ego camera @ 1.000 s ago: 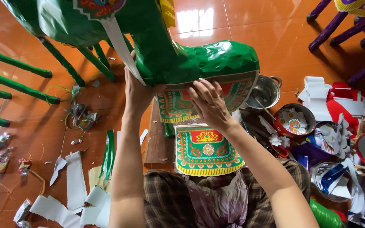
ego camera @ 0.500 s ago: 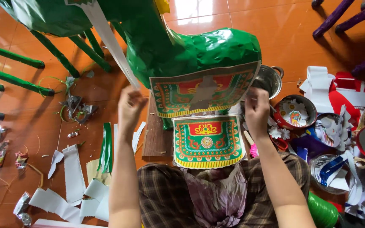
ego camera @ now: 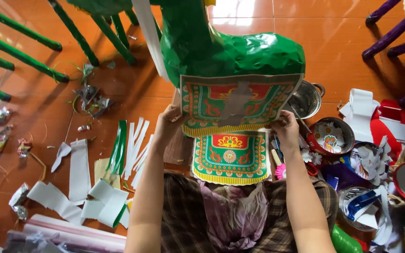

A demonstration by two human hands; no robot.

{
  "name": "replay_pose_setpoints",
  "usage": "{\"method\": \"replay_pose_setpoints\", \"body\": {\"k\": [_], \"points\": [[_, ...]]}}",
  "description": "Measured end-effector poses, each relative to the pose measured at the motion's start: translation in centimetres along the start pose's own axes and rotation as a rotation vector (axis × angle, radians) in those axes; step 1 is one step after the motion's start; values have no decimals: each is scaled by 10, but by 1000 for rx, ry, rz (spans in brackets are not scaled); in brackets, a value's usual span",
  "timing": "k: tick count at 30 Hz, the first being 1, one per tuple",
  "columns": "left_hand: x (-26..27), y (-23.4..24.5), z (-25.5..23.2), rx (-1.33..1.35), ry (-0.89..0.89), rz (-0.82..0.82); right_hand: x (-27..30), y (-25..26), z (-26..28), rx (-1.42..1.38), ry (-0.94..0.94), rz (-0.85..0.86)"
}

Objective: Decorating a green paper horse figure with colorful paper patterns and glue.

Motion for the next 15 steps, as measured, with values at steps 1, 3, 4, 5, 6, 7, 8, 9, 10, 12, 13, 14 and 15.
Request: {"method": "replay_pose_setpoints", "body": {"k": [1,3,4,5,6,7,8,9,10,12,13,14,15], "points": [[3,-1,-6,31,-9,15,3,0,4,5,18,1],[5,-2,-15,65,-22,30,1,-1,2,10,42,1],[6,-2,-17,60,-12,24,-3,1,-4,28,31,-17],[8,-1,-19,54,-1,18,-6,3,-11,45,21,-36],[10,-1,-18,58,1,21,-3,5,-11,48,21,-40],[12,0,-16,46,8,3,-1,6,-11,64,19,-45],[12,0,-15,41,9,-13,0,7,-8,79,25,-53],[15,2,-4,50,7,-9,1,11,-12,82,33,-59],[17,3,9,56,26,-14,0,15,-15,137,60,-68],[25,4,27,75,45,-14,4,22,-25,199,97,-85],[30,5,33,117,102,-57,7,25,-31,221,142,-66],[36,7,40,156,163,-96,13,28,-39,243,182,-49],[45,9,67,166,166,-88,31,21,-35,250,187,-60]]}}
Point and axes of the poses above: each hand's wrist, its own x-axis away from the middle knuckle, its own y-axis out of the back of the hand, z = x × y, the point moved 1 cm from there along -x, towards the middle knuckle, and after that the axes turned 14 degrees about -z, right-handed, at the moved point
